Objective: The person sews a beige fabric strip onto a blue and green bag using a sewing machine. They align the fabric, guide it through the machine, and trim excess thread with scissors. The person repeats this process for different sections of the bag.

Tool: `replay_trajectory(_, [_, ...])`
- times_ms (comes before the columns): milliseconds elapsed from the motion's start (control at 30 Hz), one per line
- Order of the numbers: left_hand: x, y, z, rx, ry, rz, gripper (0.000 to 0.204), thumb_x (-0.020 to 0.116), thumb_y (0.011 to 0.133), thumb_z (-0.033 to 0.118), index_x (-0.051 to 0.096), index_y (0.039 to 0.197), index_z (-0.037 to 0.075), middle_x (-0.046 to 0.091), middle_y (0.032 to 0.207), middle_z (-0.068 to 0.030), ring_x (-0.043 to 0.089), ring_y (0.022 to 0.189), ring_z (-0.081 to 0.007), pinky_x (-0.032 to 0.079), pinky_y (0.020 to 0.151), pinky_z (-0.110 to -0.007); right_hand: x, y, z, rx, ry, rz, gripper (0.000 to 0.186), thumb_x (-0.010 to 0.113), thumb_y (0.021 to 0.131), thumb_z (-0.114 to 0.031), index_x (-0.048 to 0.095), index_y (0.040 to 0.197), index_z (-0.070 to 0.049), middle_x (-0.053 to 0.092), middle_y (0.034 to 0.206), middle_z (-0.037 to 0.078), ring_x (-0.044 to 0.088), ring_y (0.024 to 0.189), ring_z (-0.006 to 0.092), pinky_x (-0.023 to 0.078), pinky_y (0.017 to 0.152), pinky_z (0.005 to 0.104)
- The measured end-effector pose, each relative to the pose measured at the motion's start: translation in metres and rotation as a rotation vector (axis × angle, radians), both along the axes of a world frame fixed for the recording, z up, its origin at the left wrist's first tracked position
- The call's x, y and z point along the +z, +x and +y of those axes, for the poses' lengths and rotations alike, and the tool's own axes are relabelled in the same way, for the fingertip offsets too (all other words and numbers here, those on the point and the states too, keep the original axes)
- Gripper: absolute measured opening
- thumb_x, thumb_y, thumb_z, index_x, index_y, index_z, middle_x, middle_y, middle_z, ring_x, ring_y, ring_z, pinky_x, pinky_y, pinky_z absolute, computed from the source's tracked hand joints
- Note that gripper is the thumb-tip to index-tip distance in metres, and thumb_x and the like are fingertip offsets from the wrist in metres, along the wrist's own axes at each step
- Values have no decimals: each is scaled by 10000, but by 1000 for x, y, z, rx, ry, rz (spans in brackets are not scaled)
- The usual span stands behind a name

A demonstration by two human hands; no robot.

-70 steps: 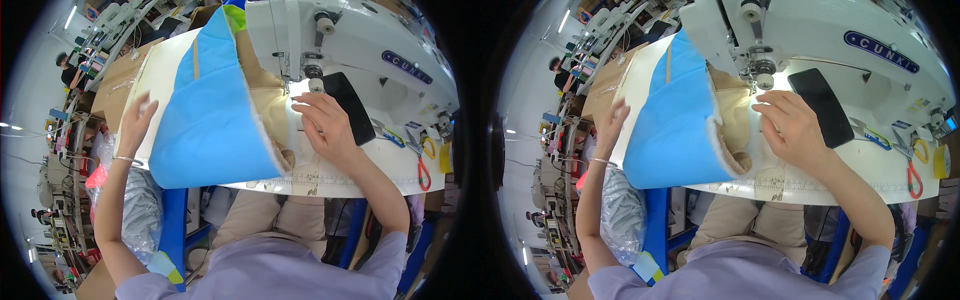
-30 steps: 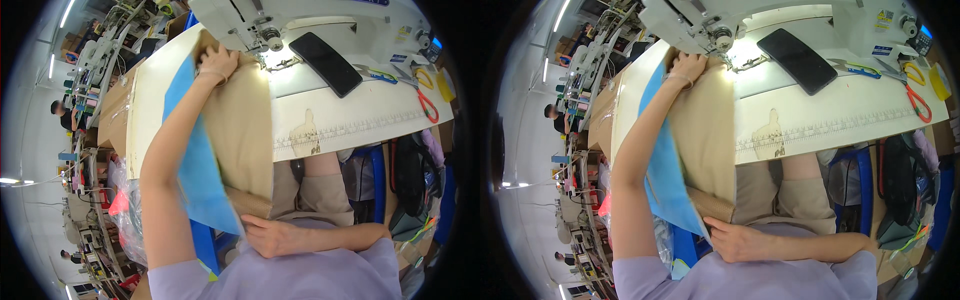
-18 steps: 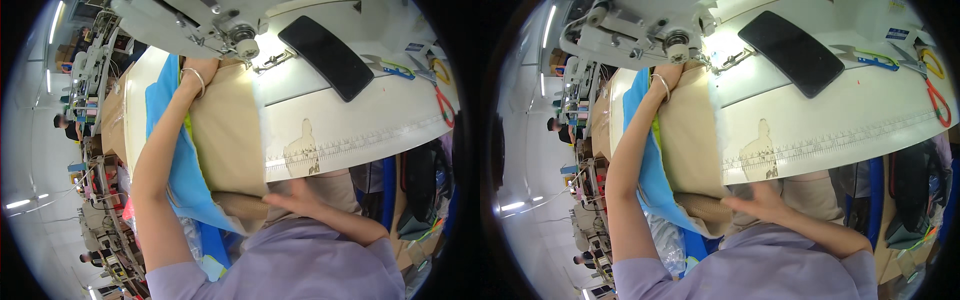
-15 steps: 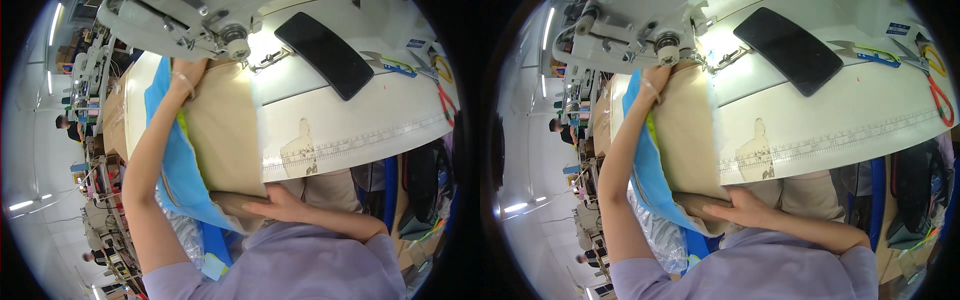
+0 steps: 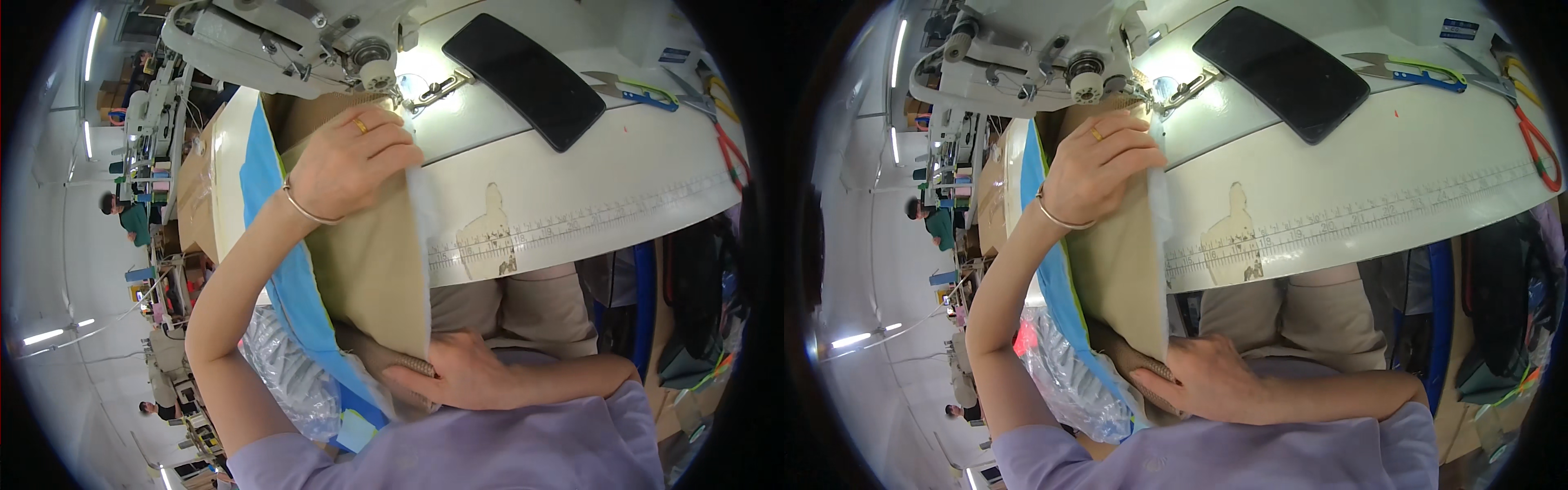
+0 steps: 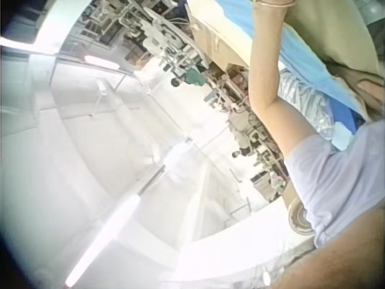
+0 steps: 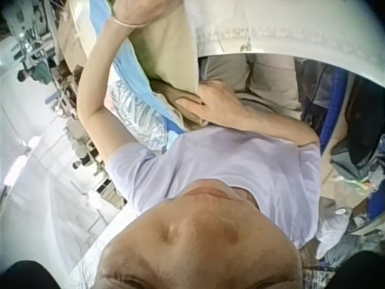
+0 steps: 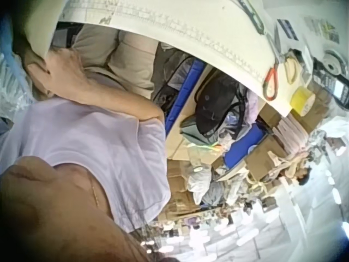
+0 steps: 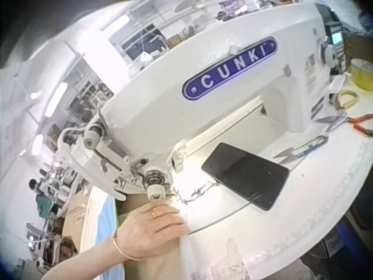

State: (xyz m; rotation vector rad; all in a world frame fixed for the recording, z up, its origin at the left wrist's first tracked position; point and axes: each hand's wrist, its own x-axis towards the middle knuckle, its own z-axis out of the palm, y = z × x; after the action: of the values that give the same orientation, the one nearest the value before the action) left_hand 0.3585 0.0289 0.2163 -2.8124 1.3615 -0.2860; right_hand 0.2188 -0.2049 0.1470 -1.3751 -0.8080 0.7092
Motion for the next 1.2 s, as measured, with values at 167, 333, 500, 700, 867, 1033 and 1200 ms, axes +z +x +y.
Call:
replay_trajectory(167, [5, 1, 3, -1, 4, 58, 207, 643, 660, -23, 655, 834, 88, 640, 903, -33, 625, 973, -276, 534, 878, -395, 2, 2, -1, 5, -8, 6, 392, 679, 929, -351, 617, 1020, 25, 668, 740, 191, 675, 641, 372, 539, 607, 473])
replay_trajectory(333, [3, 3, -4, -82, 23, 134, 179, 654, 603, 16, 582, 755, 76, 572, 819, -34, 593, 900, -274, 528, 862, -408, 4, 5, -4, 24, -10, -9, 398, 677, 928, -347, 625, 1062, 24, 678, 775, 206, 680, 662, 383, 541, 618, 478])
replay_trajectory(500, [-17, -27, -21, -138, 6, 225, 206, 683, 578, 89, 570, 749, 106, 515, 767, -31, 576, 808, -262, 507, 874, -413, -6, 2, -4, -7, -6, 5, 387, 691, 917, -346, 642, 1060, 10, 688, 783, 200, 684, 667, 375, 541, 610, 467])
replay_trajectory(700, [-20, -69, -34, -117, -202, 487, 207, 694, 615, 71, 611, 800, 111, 497, 746, -7, 562, 743, -237, 482, 902, -425, -25, -3, -5, -15, -17, 99, 353, 706, 916, -346, 670, 1001, -5, 678, 710, 175, 673, 617, 349, 541, 596, 442])
replay_trajectory(867, [-19, -80, -41, -98, -300, 412, 329, 695, 663, 30, 709, 982, 111, 630, 951, -43, 619, 877, -256, 502, 939, -471, -36, -11, -1, -66, 26, 111, 360, 705, 924, -356, 675, 983, -2, 667, 680, 173, 662, 595, 354, 540, 593, 441])
replay_trajectory(1033, [-16, -85, -31, 78, -194, 88, 448, 692, 679, -17, 708, 1120, 62, 659, 1136, -98, 631, 1035, -294, 527, 961, -478, -36, -11, -1, -57, -9, 94, 370, 703, 929, -358, 683, 957, 10, 661, 672, 184, 652, 587, 363, 533, 592, 440])
replay_trajectory(1200, [-13, -86, -25, 278, -143, 62, 511, 673, 676, -41, 664, 1186, -4, 654, 1190, -131, 643, 1038, -310, 553, 912, -449, -33, -8, -1, -23, -48, 154, 385, 706, 928, -365, 693, 944, 19, 668, 684, 190, 649, 589, 368, 527, 600, 437])
